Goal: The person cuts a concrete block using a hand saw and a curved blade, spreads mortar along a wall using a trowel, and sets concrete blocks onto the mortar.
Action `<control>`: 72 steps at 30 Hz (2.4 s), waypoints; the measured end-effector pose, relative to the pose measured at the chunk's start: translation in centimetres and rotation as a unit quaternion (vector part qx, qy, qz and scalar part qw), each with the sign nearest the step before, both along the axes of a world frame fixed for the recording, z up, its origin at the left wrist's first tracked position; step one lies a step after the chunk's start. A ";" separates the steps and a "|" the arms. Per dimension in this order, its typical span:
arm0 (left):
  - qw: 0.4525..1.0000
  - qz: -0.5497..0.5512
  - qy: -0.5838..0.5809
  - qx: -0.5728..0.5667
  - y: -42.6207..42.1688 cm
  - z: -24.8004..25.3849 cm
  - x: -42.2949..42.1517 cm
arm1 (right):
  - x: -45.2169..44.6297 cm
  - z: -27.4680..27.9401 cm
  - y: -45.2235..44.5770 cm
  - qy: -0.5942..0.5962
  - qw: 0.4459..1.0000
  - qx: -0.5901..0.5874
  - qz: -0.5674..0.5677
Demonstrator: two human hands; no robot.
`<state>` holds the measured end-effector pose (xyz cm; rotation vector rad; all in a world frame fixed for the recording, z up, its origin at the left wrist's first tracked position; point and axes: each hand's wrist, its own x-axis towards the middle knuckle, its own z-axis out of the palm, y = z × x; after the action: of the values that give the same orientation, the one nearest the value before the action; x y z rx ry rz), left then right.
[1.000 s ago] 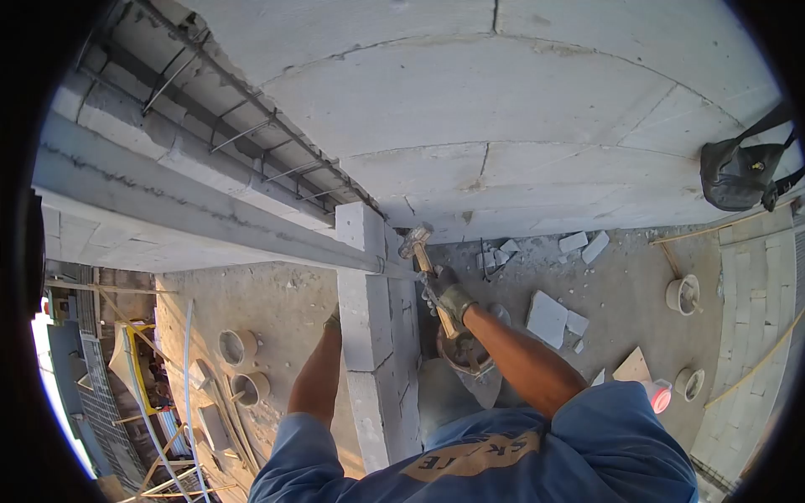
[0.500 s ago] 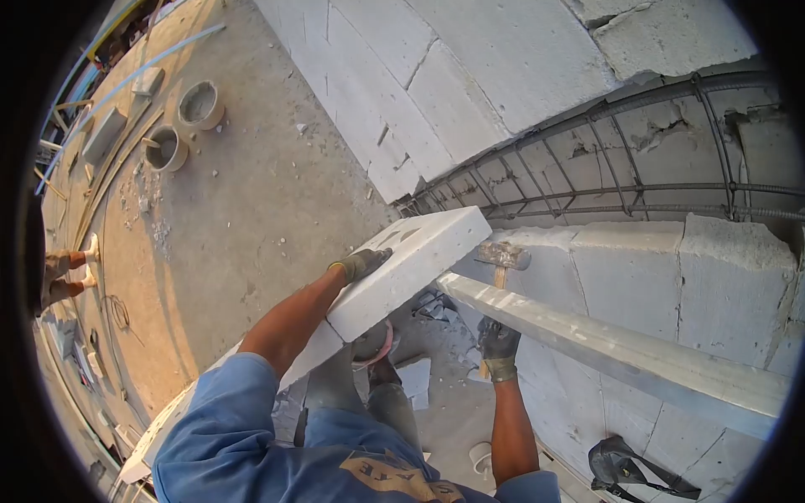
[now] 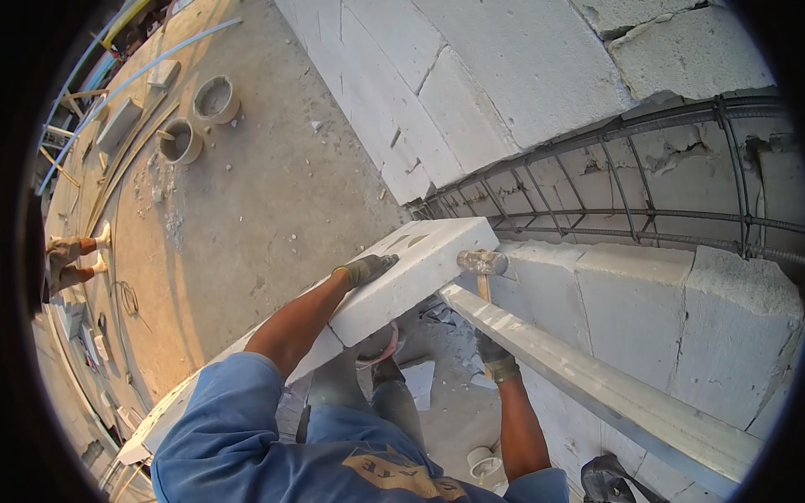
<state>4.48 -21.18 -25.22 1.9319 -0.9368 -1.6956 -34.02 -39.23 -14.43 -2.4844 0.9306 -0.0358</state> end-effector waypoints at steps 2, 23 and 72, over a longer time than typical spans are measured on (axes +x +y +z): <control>1.000 0.003 0.005 0.001 0.5 0.3 0.3 | 0.6 0.2 0.0 -0.010 1.000 0.002 0.007; 0.927 0.079 -0.363 -0.056 15.5 17.9 -7.3 | 9.4 19.5 21.8 -0.051 0.934 0.308 -0.172; 0.958 0.124 -0.250 -0.068 16.4 15.8 -6.4 | 6.2 10.7 21.1 0.002 0.986 0.166 -0.009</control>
<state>-1.94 -4.83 -9.38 2.3157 -0.8982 -0.9926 -27.84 -18.08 -3.78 -2.1691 0.8806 0.1104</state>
